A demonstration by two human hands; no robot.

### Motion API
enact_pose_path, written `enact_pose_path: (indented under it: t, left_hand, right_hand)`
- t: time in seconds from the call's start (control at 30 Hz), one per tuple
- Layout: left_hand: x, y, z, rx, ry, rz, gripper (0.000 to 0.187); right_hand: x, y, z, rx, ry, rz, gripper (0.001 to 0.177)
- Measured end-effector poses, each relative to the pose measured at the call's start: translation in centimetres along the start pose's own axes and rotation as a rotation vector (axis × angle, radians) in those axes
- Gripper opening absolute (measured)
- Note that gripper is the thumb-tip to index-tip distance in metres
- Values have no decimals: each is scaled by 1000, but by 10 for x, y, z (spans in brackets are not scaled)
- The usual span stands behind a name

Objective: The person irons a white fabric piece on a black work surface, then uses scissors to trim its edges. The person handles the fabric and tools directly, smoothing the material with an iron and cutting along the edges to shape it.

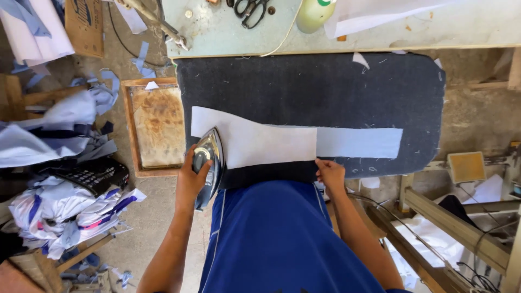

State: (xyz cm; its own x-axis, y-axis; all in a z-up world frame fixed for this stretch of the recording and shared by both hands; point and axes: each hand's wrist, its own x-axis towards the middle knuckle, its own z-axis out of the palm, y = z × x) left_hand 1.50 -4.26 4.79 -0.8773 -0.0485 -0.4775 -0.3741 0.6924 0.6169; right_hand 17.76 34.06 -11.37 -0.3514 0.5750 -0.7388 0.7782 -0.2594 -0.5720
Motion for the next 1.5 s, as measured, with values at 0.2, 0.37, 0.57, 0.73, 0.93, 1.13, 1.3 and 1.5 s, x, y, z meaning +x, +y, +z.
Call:
enact_pose_path:
  t: [0.2,0.37,0.57,0.73,0.93,1.13,1.3,1.5]
  left_hand:
    - [9,-21,-25,-71,155,-16,69]
    - [14,-42,-36,-70,195,-8,71]
    - [16,-48,-24,-44,197,9,72]
    - [5,-21,-2,90,153,57,74]
    - [36,-35,43,322,14,164,75]
    - [41,-21,50,161,-27,130,77]
    - [30,-14,24,95,6,46,77]
    - [15,-15,-4,52,72,-3,75]
  right_hand:
    - [7,-2,6,81,9,29,25]
    - [4,-8,9,125,43,9,24]
    - [3,-12,13,163,86,-19,19]
    - [0,-11,12,168,115,-32,16]
    - [-1,-23,9,-34,373,-381,29]
    - [19,-49,59,-562,331,-1355,39]
    - [-35,-85,78,-989,-232,-1075,74]
    - [-14,-63,92,-1100,-250,-987,93]
